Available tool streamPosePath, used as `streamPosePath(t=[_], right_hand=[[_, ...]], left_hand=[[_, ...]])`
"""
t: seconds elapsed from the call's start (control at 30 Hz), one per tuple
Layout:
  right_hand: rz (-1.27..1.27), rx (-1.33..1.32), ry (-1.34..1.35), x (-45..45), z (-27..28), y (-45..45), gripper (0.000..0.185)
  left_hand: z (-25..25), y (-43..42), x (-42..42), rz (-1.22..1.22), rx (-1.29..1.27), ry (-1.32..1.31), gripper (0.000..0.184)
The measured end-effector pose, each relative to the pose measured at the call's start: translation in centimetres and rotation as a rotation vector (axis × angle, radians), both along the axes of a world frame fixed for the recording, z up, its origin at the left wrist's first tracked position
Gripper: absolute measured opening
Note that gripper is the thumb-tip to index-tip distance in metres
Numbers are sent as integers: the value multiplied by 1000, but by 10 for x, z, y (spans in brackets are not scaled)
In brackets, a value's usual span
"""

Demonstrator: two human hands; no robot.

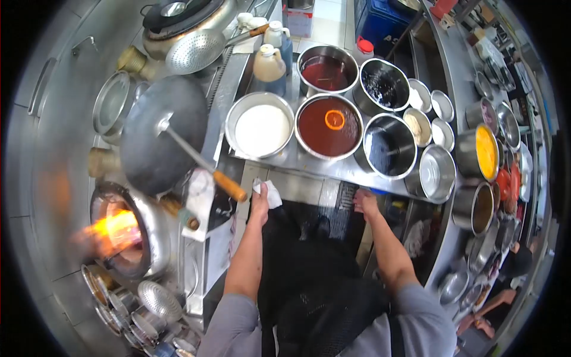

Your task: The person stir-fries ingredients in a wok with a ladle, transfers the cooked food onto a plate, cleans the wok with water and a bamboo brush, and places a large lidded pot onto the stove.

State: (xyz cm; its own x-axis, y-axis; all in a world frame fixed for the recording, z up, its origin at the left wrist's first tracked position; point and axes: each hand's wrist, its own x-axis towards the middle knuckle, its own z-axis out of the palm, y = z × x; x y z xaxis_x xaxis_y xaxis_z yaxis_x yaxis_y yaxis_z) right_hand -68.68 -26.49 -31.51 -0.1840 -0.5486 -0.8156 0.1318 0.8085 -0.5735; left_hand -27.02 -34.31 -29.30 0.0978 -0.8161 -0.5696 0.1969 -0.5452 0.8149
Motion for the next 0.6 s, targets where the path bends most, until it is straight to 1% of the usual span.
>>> streamPosePath(t=[0.07,0.1,0.17,0.2,0.27,0.33,0.43,0.5,0.53,0.57,0.6], right_hand=[[-324,-339,-60,-38,-76,-18,52],[-421,-390,-54,-51,-97,-31,51],[-525,-441,27,-64,-123,-58,49],[-516,-438,116,-64,-132,-69,48],[-411,-399,380,-62,-138,-87,47],[-252,-338,641,-54,-138,-97,45],[-35,-294,898,-40,-127,-86,43],[56,-327,1075,-35,-104,-56,41],[73,-337,1224,-43,-97,-31,40],[56,-293,1414,-56,-88,3,40],[-13,-172,1579,-74,-76,36,39]], left_hand=[[-49,-47,-6,0,-97,-132,67],[-66,-70,-5,-63,-2,-158,64],[-97,-110,-7,-83,-3,-153,62],[-110,-127,-5,-90,-4,-141,61],[-132,-156,-4,-117,2,-111,59],[-148,-180,-9,-155,11,-99,58],[-163,-199,-19,-201,36,-107,55],[-167,-204,-23,-221,57,-121,54],[-169,-207,-25,-228,63,-127,53],[-170,-209,-26,-234,67,-124,52],[-171,-211,-25,-233,71,-122,51]])
